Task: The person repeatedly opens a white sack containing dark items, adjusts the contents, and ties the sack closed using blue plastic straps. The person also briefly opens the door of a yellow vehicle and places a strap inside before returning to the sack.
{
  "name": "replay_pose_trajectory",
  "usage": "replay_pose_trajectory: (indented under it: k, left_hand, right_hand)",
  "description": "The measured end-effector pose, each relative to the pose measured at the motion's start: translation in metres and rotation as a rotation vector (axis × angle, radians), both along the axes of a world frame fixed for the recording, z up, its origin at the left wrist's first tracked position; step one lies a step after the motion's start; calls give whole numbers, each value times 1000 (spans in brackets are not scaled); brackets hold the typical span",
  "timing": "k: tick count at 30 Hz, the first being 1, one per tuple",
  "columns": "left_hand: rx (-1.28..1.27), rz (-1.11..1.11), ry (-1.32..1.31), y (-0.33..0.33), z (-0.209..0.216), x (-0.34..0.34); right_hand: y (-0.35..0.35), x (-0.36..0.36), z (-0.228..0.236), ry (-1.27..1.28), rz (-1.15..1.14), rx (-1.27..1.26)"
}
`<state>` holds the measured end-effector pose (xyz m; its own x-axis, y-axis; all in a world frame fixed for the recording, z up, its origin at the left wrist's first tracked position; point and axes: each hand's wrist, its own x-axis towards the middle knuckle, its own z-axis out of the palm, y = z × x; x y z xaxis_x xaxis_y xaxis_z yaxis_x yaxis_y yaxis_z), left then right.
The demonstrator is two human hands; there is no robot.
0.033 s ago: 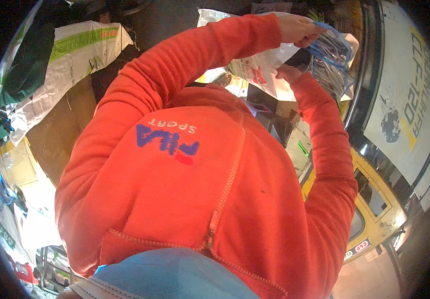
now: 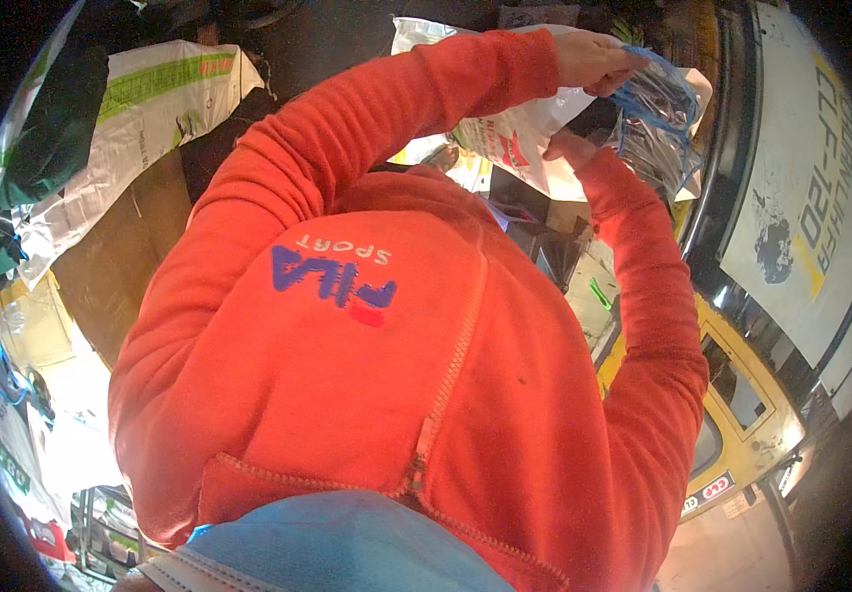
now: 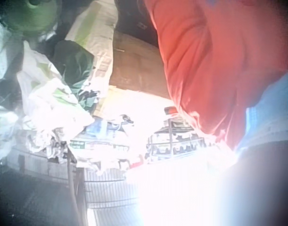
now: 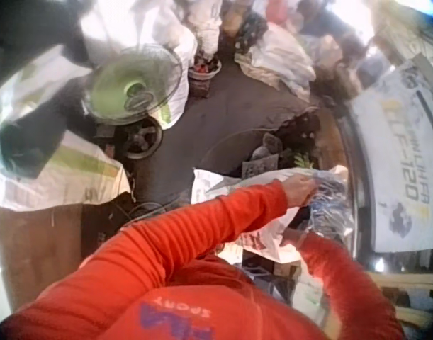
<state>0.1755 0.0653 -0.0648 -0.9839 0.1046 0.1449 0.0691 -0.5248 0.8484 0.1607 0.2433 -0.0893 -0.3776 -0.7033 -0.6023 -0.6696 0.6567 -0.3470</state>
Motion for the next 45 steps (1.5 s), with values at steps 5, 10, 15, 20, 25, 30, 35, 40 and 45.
replay_pose_trajectory:
  k: [5,10,15,20,25,30,35,40,45]
  left_hand:
    - [-20,10,3,-2,1,1]
    - [-92,51,14,-8,-7,-7]
    - [-60,48,18,-5,-17,-6]
    - [42,4,-5,-8,-17,-7]
    - [17,0,80,-12,-20,-12]
    - [-100,-29,89,-21,-27,-9]
    - [-662,18,209,-35,-54,11]
    - [-973,111,670,-38,-96,32]
    - [-987,362,631,-33,-114,44]
  right_hand:
    - [8,19,-4,23,-233,-205]
    - [23,-16,-55,-100,-468,-406]
    - [17,-48,-67,-296,-897,-254]
    - [-19,-30,-63,-79,-513,-255]
    - [-32,-16,-54,-44,-616,-431]
    - [-34,-35,-38,-165,-585,-304]
    - [-35,-60,-25,-327,-543,-188]
    - [-35,-70,-19,-401,-505,-149]
    - [-35,-70,-18,-438,-485,-137]
